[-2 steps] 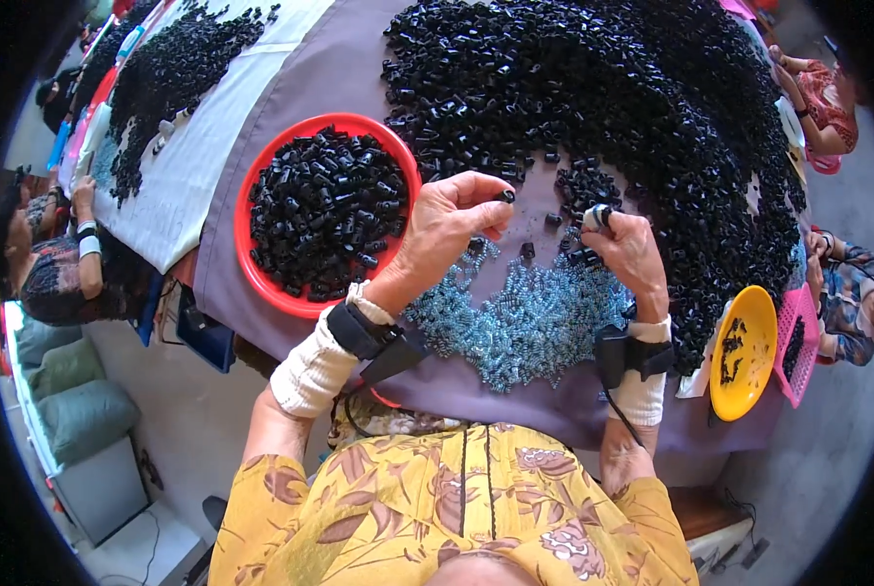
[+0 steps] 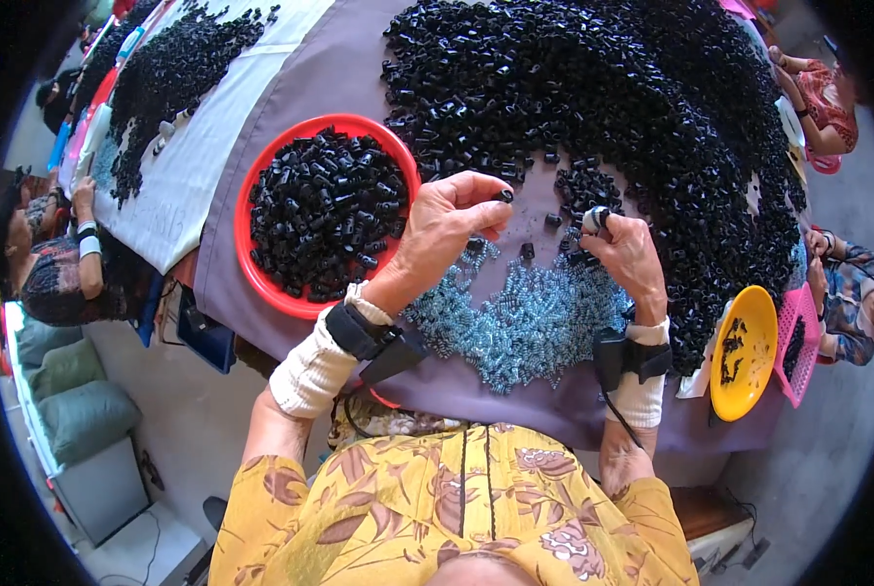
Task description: Assembling or sorting small black plastic components.
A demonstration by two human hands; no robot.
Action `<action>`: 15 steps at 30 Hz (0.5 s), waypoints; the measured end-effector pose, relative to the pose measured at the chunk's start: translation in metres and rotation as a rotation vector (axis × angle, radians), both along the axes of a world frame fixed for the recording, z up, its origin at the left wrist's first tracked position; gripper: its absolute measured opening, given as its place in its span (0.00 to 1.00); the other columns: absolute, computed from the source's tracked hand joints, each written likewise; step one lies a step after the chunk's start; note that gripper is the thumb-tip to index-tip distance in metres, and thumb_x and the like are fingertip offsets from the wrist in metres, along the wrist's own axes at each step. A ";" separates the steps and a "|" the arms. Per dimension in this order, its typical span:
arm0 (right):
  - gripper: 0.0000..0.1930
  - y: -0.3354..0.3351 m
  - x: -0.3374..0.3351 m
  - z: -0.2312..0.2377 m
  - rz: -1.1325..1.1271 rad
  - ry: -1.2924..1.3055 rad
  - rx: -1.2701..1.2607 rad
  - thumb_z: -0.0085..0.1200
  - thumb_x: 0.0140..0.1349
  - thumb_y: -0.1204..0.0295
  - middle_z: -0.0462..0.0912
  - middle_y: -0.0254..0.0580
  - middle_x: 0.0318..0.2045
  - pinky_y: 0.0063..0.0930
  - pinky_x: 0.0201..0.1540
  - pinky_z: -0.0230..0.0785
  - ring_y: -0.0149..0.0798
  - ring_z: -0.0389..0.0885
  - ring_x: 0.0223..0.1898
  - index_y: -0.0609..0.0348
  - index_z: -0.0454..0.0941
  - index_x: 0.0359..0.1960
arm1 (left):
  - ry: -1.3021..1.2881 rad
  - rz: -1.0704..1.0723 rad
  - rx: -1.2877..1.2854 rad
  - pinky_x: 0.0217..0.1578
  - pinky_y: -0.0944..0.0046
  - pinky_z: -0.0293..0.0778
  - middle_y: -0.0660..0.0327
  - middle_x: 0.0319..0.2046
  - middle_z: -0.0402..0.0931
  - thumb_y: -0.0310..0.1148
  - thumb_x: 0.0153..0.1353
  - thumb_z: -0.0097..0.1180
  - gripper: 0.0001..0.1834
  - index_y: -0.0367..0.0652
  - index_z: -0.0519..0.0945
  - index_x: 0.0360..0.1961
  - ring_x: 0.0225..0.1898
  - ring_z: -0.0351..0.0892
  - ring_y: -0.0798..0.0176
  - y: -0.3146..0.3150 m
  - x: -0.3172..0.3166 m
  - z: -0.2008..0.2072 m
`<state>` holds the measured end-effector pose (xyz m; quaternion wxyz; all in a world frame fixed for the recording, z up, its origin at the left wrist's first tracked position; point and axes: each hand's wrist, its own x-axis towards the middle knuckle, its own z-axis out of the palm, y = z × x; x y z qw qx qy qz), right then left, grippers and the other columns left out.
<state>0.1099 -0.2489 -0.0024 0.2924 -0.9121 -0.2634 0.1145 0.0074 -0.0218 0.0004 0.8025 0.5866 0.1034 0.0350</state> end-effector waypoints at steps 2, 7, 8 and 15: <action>0.10 0.003 -0.004 0.001 0.050 -0.154 -0.116 0.61 0.45 0.69 0.79 0.49 0.23 0.36 0.28 0.68 0.47 0.78 0.25 0.64 0.77 0.23 | 0.014 0.009 0.004 0.30 0.72 0.75 0.62 0.28 0.79 0.26 0.57 0.57 0.10 0.36 0.78 0.40 0.27 0.78 0.72 0.000 0.000 0.000; 0.13 0.009 -0.006 0.013 0.033 -0.195 -0.289 0.63 0.44 0.66 0.77 0.47 0.25 0.40 0.33 0.70 0.49 0.78 0.31 0.62 0.76 0.24 | 0.005 -0.006 0.007 0.29 0.73 0.74 0.63 0.27 0.79 0.26 0.56 0.58 0.10 0.36 0.78 0.40 0.26 0.77 0.72 0.002 -0.003 0.001; 0.12 0.007 -0.005 0.014 0.029 -0.171 -0.260 0.63 0.44 0.66 0.77 0.46 0.25 0.40 0.33 0.70 0.50 0.78 0.31 0.62 0.76 0.25 | 0.004 -0.007 0.006 0.29 0.73 0.74 0.63 0.27 0.79 0.26 0.56 0.58 0.10 0.36 0.78 0.40 0.26 0.77 0.72 0.002 -0.003 0.001; 0.10 0.017 -0.012 0.002 0.252 -0.285 -0.284 0.60 0.46 0.69 0.76 0.45 0.28 0.40 0.33 0.70 0.51 0.77 0.31 0.62 0.76 0.22 | 0.030 0.005 0.021 0.30 0.73 0.74 0.63 0.27 0.78 0.26 0.56 0.58 0.10 0.36 0.78 0.39 0.26 0.77 0.73 0.002 -0.002 -0.001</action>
